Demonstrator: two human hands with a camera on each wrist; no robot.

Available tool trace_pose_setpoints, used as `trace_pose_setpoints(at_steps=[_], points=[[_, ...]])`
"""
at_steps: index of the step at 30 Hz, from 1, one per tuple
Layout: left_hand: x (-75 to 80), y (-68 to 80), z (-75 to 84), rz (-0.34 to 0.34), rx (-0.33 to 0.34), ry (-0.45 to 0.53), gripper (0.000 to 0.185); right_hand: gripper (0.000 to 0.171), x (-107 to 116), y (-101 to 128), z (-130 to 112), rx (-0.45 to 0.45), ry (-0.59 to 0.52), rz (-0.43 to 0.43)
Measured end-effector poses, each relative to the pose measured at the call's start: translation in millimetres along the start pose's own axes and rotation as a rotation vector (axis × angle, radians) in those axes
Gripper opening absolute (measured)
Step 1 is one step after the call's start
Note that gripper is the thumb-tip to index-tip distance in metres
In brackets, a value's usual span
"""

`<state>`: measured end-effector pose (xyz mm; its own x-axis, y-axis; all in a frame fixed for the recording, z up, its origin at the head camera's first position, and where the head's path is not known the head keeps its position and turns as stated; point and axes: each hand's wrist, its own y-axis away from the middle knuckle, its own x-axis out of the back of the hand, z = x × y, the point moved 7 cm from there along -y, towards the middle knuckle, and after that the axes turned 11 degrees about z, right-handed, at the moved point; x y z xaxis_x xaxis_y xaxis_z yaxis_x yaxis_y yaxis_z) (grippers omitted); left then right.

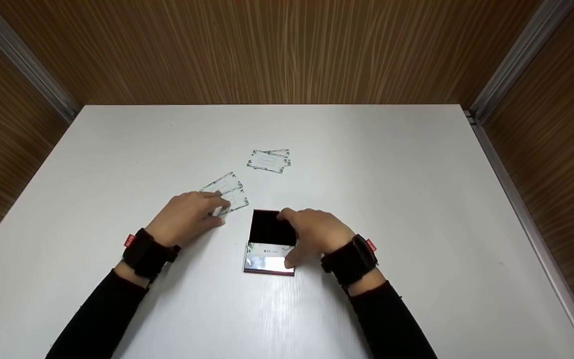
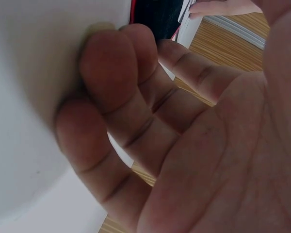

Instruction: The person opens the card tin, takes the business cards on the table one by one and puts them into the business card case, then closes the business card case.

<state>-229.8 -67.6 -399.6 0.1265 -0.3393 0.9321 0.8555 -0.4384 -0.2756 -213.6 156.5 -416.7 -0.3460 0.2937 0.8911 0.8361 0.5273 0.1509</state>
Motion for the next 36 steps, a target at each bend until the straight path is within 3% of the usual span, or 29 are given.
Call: trace_pose_setpoints(at_steps=[4, 19, 27, 36], points=[[1.2, -1.0, 1.2, 0.021, -0.021, 0.013, 0.025, 0.091, 0, 0, 0, -0.007, 0.0, -0.004], [6.5, -1.0, 6.9, 0.192, -0.17, -0.132, 0.019, 0.091, 1, 0, -1, -0.012, 0.005, -0.007], [7.6, -2.1, -3.9, 0.149, -0.077, -0.177, 0.054, 0.091, 0, 0, -2, 0.014, -0.011, -0.008], [17.9, -5.2, -17.0, 0.111, -0.002, -0.098, 0.07, 0.09, 0, 0, -1, 0.008, -0.002, -0.006]])
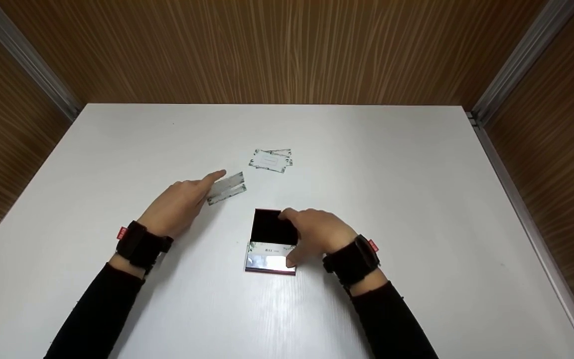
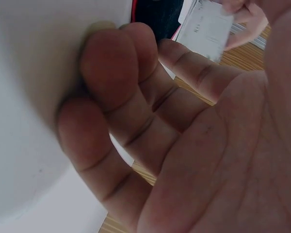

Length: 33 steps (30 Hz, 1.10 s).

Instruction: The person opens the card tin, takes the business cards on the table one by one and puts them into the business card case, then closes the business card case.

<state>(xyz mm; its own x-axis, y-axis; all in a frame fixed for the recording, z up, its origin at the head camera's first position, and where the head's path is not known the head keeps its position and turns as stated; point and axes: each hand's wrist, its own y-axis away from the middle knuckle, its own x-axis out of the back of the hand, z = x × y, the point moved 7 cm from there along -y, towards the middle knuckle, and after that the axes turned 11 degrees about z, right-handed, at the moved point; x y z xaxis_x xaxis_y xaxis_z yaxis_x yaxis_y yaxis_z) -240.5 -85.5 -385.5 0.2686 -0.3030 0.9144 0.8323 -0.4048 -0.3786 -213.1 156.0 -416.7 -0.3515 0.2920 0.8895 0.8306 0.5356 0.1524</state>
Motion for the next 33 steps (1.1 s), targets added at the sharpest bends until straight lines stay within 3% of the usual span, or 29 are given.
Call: trace_pose_setpoints(at_steps=[5, 10, 14, 18, 27, 33], points=[[15.7, -3.3, 7.9, 0.063, -0.044, 0.128, 0.061, 0.09, 0, 1, 1, -0.006, 0.018, 0.005], [23.0, -5.5, 23.2, 0.075, -0.111, 0.306, 0.045, 0.09, -1, 1, 2, -0.022, 0.023, -0.004], [26.2, -6.9, 35.5, 0.094, -0.157, 0.403, 0.047, 0.09, 1, 1, 2, -0.029, 0.011, -0.002], [26.7, -6.6, 44.1, 0.118, -0.191, 0.423, 0.045, 0.089, 2, 1, 1, -0.019, 0.0, 0.008], [25.8, -4.8, 52.6, 0.139, -0.236, 0.48, 0.017, 0.087, 3, 2, -1, -0.011, -0.011, 0.017], [25.3, -2.3, 57.4, 0.152, -0.299, 0.494, 0.022, 0.088, 3, 3, 0, -0.022, 0.001, 0.02]])
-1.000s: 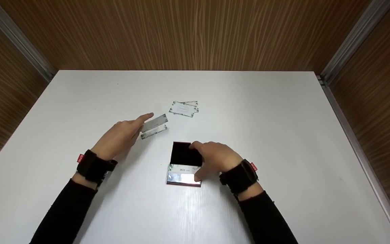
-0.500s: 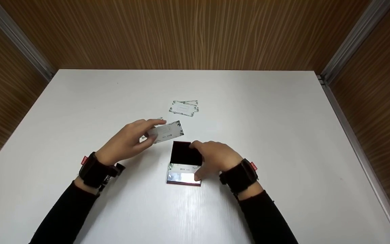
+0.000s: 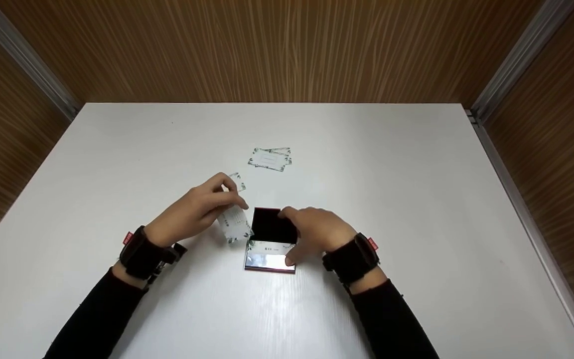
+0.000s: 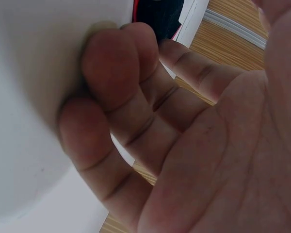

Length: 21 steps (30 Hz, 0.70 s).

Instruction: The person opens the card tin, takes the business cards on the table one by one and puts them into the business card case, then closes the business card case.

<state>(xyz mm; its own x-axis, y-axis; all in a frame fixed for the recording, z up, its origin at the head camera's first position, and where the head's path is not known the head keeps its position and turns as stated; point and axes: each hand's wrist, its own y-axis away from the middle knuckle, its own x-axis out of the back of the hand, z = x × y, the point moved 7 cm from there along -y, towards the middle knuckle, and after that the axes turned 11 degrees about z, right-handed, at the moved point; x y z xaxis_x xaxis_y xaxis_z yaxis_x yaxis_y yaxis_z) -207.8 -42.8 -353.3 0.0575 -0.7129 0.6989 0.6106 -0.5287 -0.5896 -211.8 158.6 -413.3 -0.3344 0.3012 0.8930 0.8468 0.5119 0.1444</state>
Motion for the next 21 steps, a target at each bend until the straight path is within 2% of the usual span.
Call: trace_pose_setpoints(at_steps=[4, 7, 11, 15, 18, 21], points=[[-6.7, 1.3, 0.4, -0.023, 0.033, 0.057, 0.028, 0.088, -1, 0, 0, -0.003, 0.005, -0.002], [-13.4, 0.8, 4.2, 0.007, 0.037, 0.069, 0.029, 0.088, -2, -1, 0, -0.011, 0.009, -0.004], [-20.7, -1.3, 16.7, 0.095, -0.047, 0.004, 0.015, 0.088, -2, -1, 0, -0.01, 0.002, -0.001], [-21.3, -2.2, 29.4, 0.185, -0.141, -0.057, 0.009, 0.088, -2, -1, -1, 0.001, -0.008, 0.002], [-19.7, -4.3, 34.8, 0.229, -0.154, -0.07, 0.006, 0.087, -2, -1, 0, 0.005, -0.008, 0.007], [-23.6, -5.0, 36.2, 0.2, -0.145, -0.037, 0.008, 0.081, -2, -2, 0, 0.012, -0.012, 0.013]])
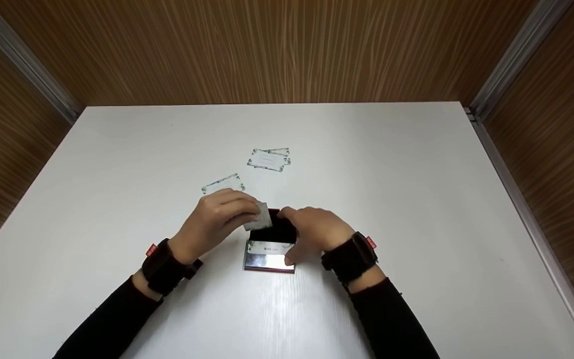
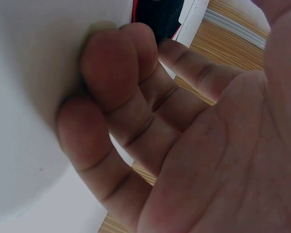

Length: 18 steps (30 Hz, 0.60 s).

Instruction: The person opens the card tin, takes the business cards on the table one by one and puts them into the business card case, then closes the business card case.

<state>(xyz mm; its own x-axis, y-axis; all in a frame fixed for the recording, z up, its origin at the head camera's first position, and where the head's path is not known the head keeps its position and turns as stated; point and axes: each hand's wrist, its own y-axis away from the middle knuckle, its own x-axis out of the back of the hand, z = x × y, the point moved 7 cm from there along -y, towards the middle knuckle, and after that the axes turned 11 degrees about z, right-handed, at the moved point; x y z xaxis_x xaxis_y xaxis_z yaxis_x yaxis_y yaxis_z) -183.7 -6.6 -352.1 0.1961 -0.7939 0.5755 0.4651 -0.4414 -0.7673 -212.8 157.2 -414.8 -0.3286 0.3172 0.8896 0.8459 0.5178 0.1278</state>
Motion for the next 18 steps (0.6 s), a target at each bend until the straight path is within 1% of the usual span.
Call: trace_pose_setpoints(at_steps=[4, 6, 8, 10, 11, 13, 14, 16, 18], points=[[-13.1, 7.4, -1.7, -0.122, 0.04, 0.08, 0.024, 0.069, 0, 0, -1, 0.011, 0.008, 0.003], [-17.0, 10.3, -5.2, -0.17, 0.103, 0.102, 0.034, 0.071, 0, -1, -2, 0.005, 0.018, 0.0], [-18.6, 11.8, -9.3, -0.18, 0.16, 0.1, 0.036, 0.075, 0, -1, -1, -0.005, 0.02, -0.006], [-18.5, 12.6, -12.2, -0.171, 0.194, 0.095, 0.033, 0.083, -1, -1, -1, -0.015, 0.01, -0.013], [-18.9, 13.1, -13.6, -0.166, 0.203, 0.098, 0.029, 0.086, -2, -1, 0, -0.02, 0.001, -0.016], [-19.8, 13.9, -15.3, -0.161, 0.198, 0.098, 0.023, 0.088, -2, -1, 0, -0.018, -0.007, -0.016], [-20.7, 14.5, -16.4, -0.164, 0.199, 0.099, 0.022, 0.088, -2, -1, 0, -0.016, -0.007, -0.016], [-22.5, 16.4, -19.0, -0.2, 0.233, 0.092, 0.031, 0.088, -1, -1, 0, -0.013, 0.001, -0.013], [-24.4, 18.2, -21.1, -0.247, 0.28, 0.081, 0.043, 0.083, -1, -1, -1, -0.009, 0.011, -0.011]])
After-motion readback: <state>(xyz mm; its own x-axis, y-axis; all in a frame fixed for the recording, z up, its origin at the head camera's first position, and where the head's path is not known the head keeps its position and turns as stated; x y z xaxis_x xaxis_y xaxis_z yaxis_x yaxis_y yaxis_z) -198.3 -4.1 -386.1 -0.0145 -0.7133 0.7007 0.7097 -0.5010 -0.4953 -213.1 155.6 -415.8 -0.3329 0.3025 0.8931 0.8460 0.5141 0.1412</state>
